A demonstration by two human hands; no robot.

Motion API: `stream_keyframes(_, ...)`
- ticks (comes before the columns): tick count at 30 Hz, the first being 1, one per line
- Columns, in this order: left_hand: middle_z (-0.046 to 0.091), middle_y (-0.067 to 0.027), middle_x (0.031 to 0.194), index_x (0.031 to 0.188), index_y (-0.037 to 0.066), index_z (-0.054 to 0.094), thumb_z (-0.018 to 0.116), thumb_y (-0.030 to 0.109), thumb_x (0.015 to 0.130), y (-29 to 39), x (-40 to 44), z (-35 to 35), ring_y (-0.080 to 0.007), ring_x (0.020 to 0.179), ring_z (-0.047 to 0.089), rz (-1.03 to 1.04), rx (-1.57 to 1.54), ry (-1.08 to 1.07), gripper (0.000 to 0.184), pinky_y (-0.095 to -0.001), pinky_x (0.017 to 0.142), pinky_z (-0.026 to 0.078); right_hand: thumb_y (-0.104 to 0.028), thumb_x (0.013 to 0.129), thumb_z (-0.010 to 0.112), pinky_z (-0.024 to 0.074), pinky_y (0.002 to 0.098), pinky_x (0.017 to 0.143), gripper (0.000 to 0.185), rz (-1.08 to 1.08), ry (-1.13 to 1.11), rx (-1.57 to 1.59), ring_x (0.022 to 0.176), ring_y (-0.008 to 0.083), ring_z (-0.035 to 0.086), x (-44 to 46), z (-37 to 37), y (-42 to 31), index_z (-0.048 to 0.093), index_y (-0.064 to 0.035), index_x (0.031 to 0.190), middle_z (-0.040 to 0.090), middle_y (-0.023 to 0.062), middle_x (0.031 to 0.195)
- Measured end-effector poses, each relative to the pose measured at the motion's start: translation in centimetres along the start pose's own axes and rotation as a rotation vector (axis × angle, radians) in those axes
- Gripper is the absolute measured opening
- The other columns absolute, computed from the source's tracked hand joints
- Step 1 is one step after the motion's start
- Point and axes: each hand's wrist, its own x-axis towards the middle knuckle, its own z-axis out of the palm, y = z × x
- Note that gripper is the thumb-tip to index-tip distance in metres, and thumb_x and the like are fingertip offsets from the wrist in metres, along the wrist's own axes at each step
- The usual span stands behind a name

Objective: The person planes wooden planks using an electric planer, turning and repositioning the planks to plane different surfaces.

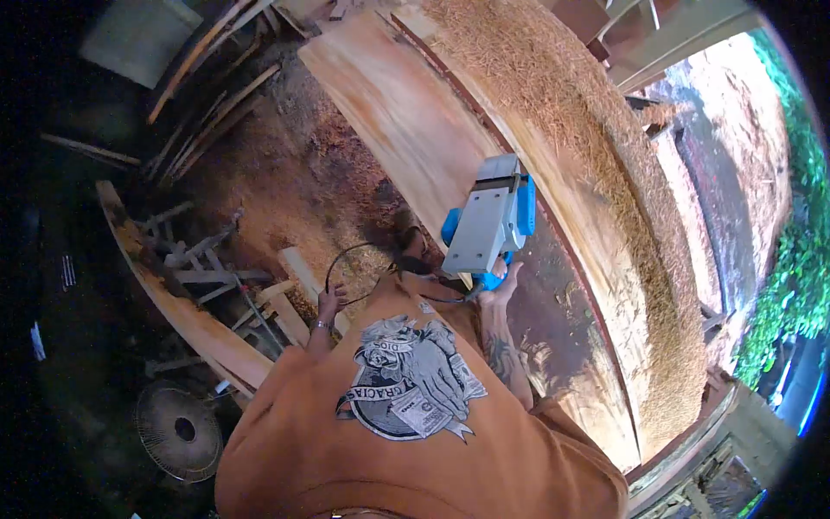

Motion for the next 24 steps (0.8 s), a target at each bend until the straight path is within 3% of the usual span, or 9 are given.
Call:
stream_keyframes(4, 0.074, -0.0085, 0.096, 0.12, 0.007, 0.069, 0.039, 0.054, 0.106, -3.1, -0.7, -1.7, -0.0137, 0.075, 0.067, -0.098, -0.074, 0.036, 0.057, -0.0316, 0.058, 0.052, -0.058, 0.104, 0.044, 0.0385, 0.024, 0.061, 0.055, -0.097, 0.117, -0.01, 0.057, 0.0091, 0.042, -1.4, -2.2, -0.2, 0.041, -0.0176, 0.067, 0.036, -0.0064, 0.057)
stream_keyframes(7, 0.072, -0.0056, 0.092, 0.117, 0.008, 0.069, 0.039, 0.054, 0.107, -2.3, -2.5, -2.1, -0.011, 0.076, 0.065, -0.074, 0.177, 0.086, 0.056, -0.0312, 0.058, 0.051, -0.058, 0.104, 0.045, 0.0388, 0.0244, 0.061, 0.054, -0.174, 0.279, -0.166, 0.057, 0.0082, 0.043, -0.9, -6.0, -1.6, 0.042, -0.018, 0.068, 0.038, -0.0074, 0.058)
stream_keyframes(8, 0.071, -0.0035, 0.089, 0.112, 0.007, 0.07, 0.053, 0.046, 0.102, -4.0, -1.2, -2.7, -0.014, 0.078, 0.065, -0.038, 0.163, 0.097, 0.044, -0.0341, 0.066, 0.053, -0.057, 0.104, 0.047, 0.0384, 0.0238, 0.059, 0.053, -0.231, 0.283, -0.209, 0.057, 0.0074, 0.043, -0.9, -6.5, -1.2, 0.043, -0.0185, 0.068, 0.04, -0.0078, 0.058)
stream_keyframes(11, 0.071, -0.0088, 0.102, 0.125, 0.003, 0.064, 0.065, 0.032, 0.093, -6.8, 1.7, -4.0, -0.0249, 0.092, 0.068, 0.101, 0.457, 0.062, 0.043, -0.0406, 0.083, 0.054, -0.056, 0.103, 0.05, 0.0381, 0.0226, 0.056, 0.048, -0.286, 0.254, -0.202, 0.056, 0.006, 0.042, -1.4, -5.6, -1.0, 0.046, -0.0175, 0.074, 0.041, -0.008, 0.06)
stream_keyframes(14, 0.065, -0.0181, 0.122, 0.139, -0.001, 0.051, 0.068, 0.019, 0.083, -2.4, -0.9, -2.0, -0.0363, 0.112, 0.063, 0.026, 0.656, 0.313, 0.063, -0.0437, 0.101, 0.047, -0.056, 0.103, 0.051, 0.0389, 0.0217, 0.054, 0.045, -0.253, 0.177, -0.103, 0.055, 0.0056, 0.041, -2.1, -4.2, -1.1, 0.052, -0.0123, 0.092, 0.041, -0.007, 0.063)
stream_keyframes(16, 0.059, -0.0231, 0.131, 0.145, -0.003, 0.042, 0.067, 0.016, 0.083, -0.6, 0.6, -1.5, -0.0385, 0.124, 0.055, 0.144, 0.655, 0.315, 0.069, -0.0443, 0.108, 0.042, -0.059, 0.101, 0.051, 0.0408, 0.0212, 0.052, 0.052, -0.112, -0.038, 0.116, 0.054, 0.0054, 0.041, -2.6, -3.7, -1.0, 0.052, -0.0082, 0.113, 0.042, -0.0047, 0.068)
stream_keyframes(18, 0.054, -0.0262, 0.136, 0.146, -0.004, 0.04, 0.066, 0.013, 0.083, 2.7, 1.3, 0.3, -0.0399, 0.131, 0.05, 0.362, 0.621, 0.308, 0.071, -0.0448, 0.112, 0.038, -0.061, 0.1, 0.051, 0.0415, 0.0209, 0.051, 0.055, -0.067, -0.042, 0.127, 0.053, 0.0053, 0.041, -3.0, -2.6, -0.6, 0.053, -0.0086, 0.115, 0.043, -0.0038, 0.069)
stream_keyframes(21, 0.054, -0.0252, 0.136, 0.143, -0.003, 0.044, 0.062, 0.008, 0.085, 14.2, -3.0, 6.8, -0.0388, 0.13, 0.05, 0.783, 0.575, 0.255, 0.062, -0.0453, 0.113, 0.037, -0.065, 0.098, 0.05, 0.0422, 0.0209, 0.049, 0.061, -0.05, -0.045, 0.155, 0.052, 0.0049, 0.04, -2.6, -4.1, -0.4, 0.053, -0.0074, 0.119, 0.043, -0.0028, 0.07)
stream_keyframes(24, 0.055, -0.0214, 0.134, 0.139, -0.001, 0.05, 0.058, 0.006, 0.092, 22.0, -6.6, 12.9, -0.0351, 0.124, 0.054, 0.93, 0.463, 0.075, 0.048, -0.0443, 0.107, 0.043, -0.065, 0.098, 0.049, 0.0427, 0.0213, 0.049, 0.061, -0.046, -0.062, 0.158, 0.053, 0.0056, 0.041, -2.3, -4.3, -0.2, 0.053, -0.0079, 0.119, 0.044, -0.0022, 0.071)
